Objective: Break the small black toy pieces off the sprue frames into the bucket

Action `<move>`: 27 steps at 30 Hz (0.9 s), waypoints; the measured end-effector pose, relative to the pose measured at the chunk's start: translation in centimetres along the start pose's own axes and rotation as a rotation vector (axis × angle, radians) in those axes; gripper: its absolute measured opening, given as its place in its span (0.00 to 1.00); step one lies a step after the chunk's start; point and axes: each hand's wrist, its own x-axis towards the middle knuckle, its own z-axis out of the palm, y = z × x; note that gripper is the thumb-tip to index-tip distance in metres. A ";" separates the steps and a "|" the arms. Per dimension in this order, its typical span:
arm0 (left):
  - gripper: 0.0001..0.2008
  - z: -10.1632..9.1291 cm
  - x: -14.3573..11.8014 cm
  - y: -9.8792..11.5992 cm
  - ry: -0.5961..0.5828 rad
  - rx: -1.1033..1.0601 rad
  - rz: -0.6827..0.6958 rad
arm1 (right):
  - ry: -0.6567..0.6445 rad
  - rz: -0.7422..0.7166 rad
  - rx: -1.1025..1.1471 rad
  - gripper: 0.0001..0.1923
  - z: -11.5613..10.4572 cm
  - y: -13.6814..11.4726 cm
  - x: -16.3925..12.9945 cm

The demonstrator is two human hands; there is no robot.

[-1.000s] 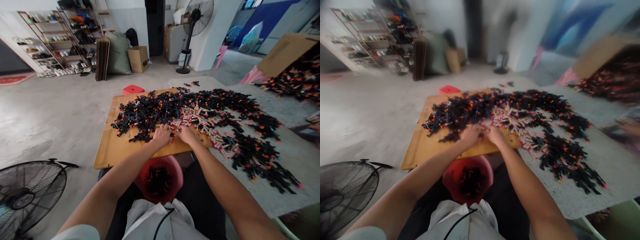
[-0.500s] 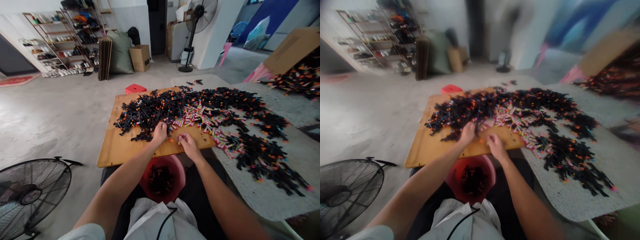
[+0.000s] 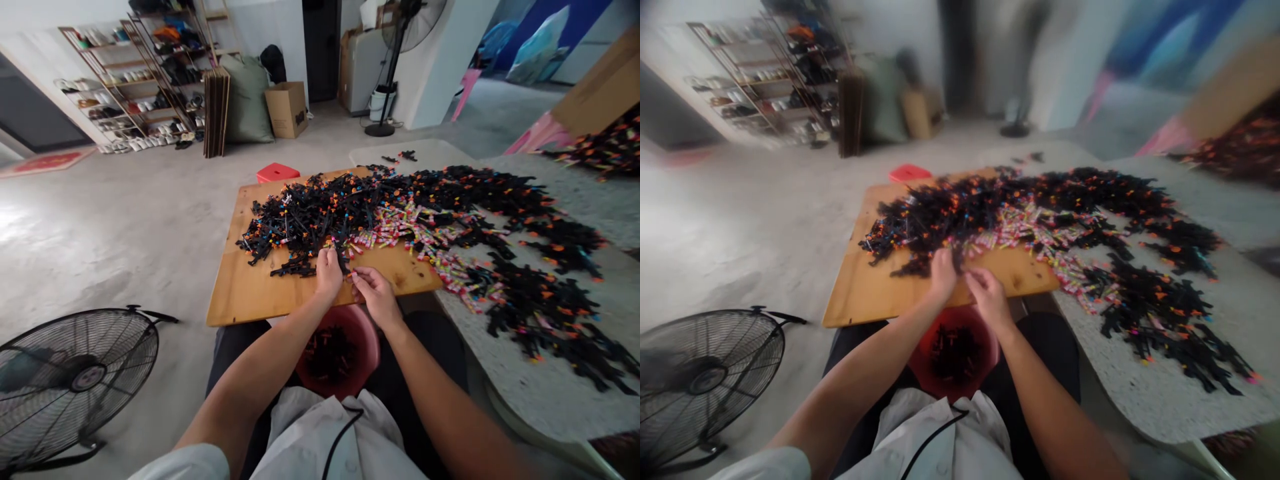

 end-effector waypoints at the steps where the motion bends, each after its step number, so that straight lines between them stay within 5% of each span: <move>1: 0.14 0.0 -0.1 -0.1 0.004 0.011 0.011 | -0.002 0.008 0.013 0.26 0.1 0.0 -0.1; 27: 0.12 -0.5 -1.0 -0.4 -0.083 0.140 0.221 | 0.003 0.123 0.361 0.19 1.1 0.1 -1.0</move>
